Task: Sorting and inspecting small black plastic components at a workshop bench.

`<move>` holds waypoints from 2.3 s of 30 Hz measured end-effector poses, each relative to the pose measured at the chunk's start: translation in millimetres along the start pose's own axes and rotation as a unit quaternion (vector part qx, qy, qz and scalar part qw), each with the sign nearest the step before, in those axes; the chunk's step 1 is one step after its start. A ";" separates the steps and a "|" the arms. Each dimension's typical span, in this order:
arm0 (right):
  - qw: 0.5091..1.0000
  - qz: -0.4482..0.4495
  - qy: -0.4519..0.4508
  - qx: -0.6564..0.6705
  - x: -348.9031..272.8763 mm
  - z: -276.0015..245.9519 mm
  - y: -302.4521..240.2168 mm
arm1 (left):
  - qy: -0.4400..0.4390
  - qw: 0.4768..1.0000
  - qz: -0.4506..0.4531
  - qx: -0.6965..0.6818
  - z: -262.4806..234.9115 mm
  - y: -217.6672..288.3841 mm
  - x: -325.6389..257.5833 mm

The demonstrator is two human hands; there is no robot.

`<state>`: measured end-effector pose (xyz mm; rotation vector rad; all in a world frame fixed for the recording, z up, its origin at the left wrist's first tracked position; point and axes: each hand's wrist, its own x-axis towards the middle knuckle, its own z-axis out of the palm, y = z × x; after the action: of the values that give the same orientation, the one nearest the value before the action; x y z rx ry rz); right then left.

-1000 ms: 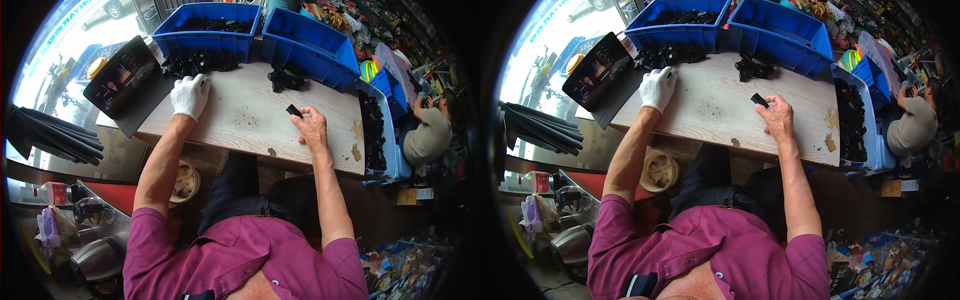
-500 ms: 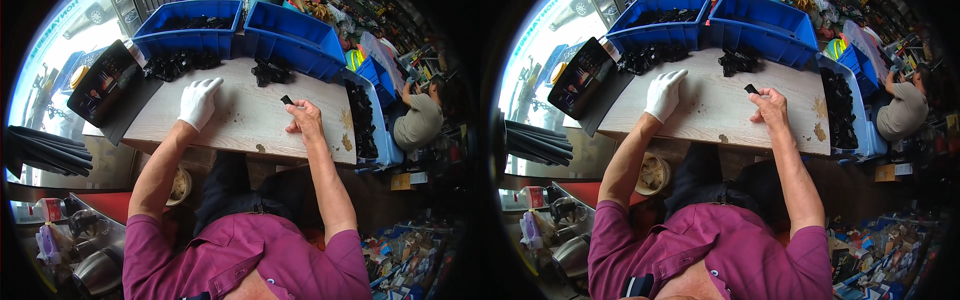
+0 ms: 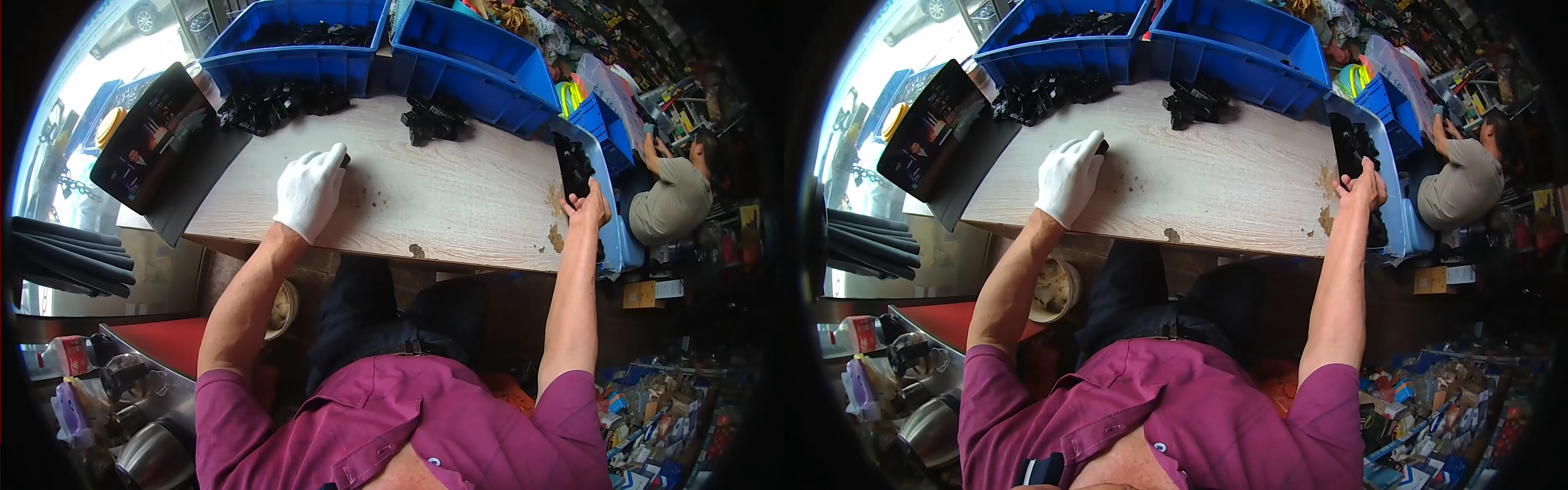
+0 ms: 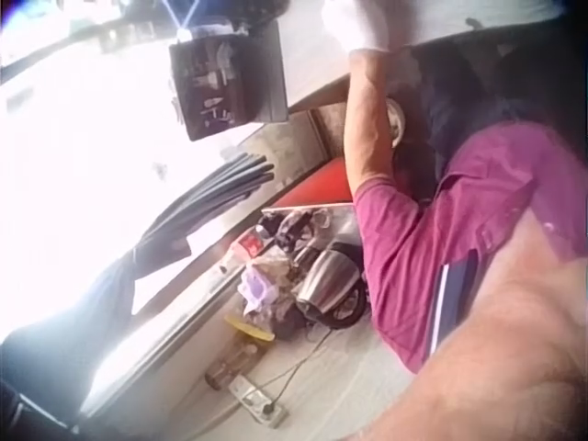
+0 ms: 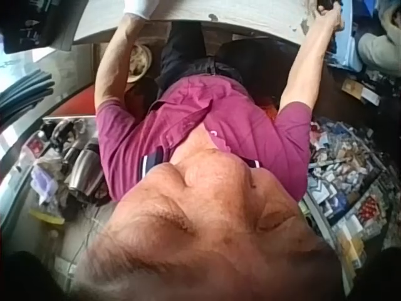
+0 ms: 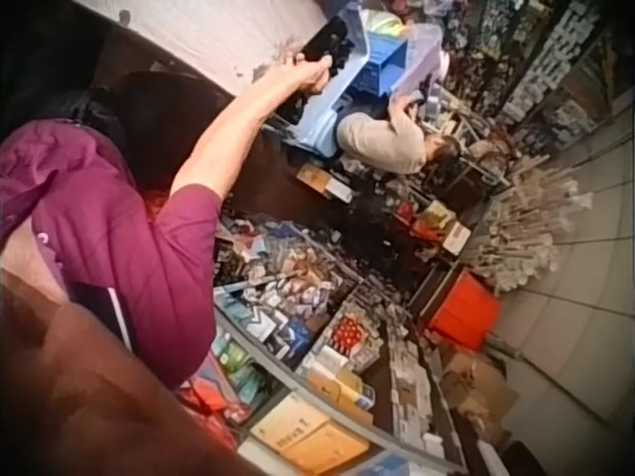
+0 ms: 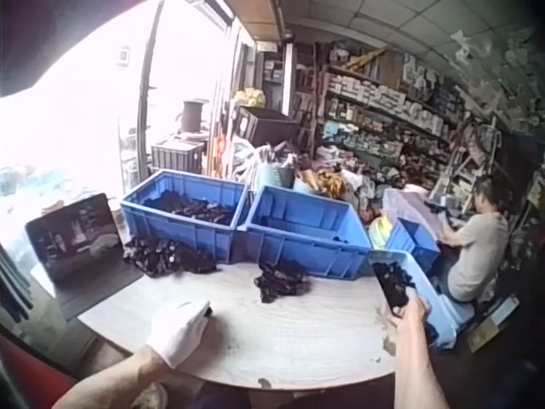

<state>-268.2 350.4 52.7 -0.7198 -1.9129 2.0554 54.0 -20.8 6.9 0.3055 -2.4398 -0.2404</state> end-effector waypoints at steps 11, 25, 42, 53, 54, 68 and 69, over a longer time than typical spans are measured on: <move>0.869 -0.064 -0.465 -0.159 -147.5 92.1 44.9 | -0.008 0.998 0.054 -0.032 23.5 24.4 15.8; 0.869 -0.164 -0.396 -0.248 -175.6 141.9 63.0 | -0.019 0.997 0.022 -0.065 24.1 20.9 17.2; 0.860 0.036 -0.452 -0.233 -178.9 68.4 51.3 | 0.023 0.995 0.027 -0.096 24.2 20.9 15.5; 0.787 -0.047 -0.543 -0.289 -174.4 64.6 55.8 | 0.027 0.975 -0.008 -0.219 31.9 34.8 15.8; 0.781 -0.054 -0.545 -0.299 -174.9 64.7 56.6 | 0.025 0.973 -0.006 -0.228 34.7 40.3 18.1; 0.779 -0.100 -0.545 -0.295 -182.2 60.9 60.4 | -0.075 0.962 0.167 -0.202 70.6 62.3 49.6; 0.777 -0.098 -0.547 -0.295 -181.3 60.8 60.4 | -0.075 0.962 0.179 -0.194 70.9 61.8 49.6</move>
<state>-135.8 201.7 28.8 0.8477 -3.0862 1.8218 -38.2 31.1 -2.7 -0.3345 -2.4710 -0.5872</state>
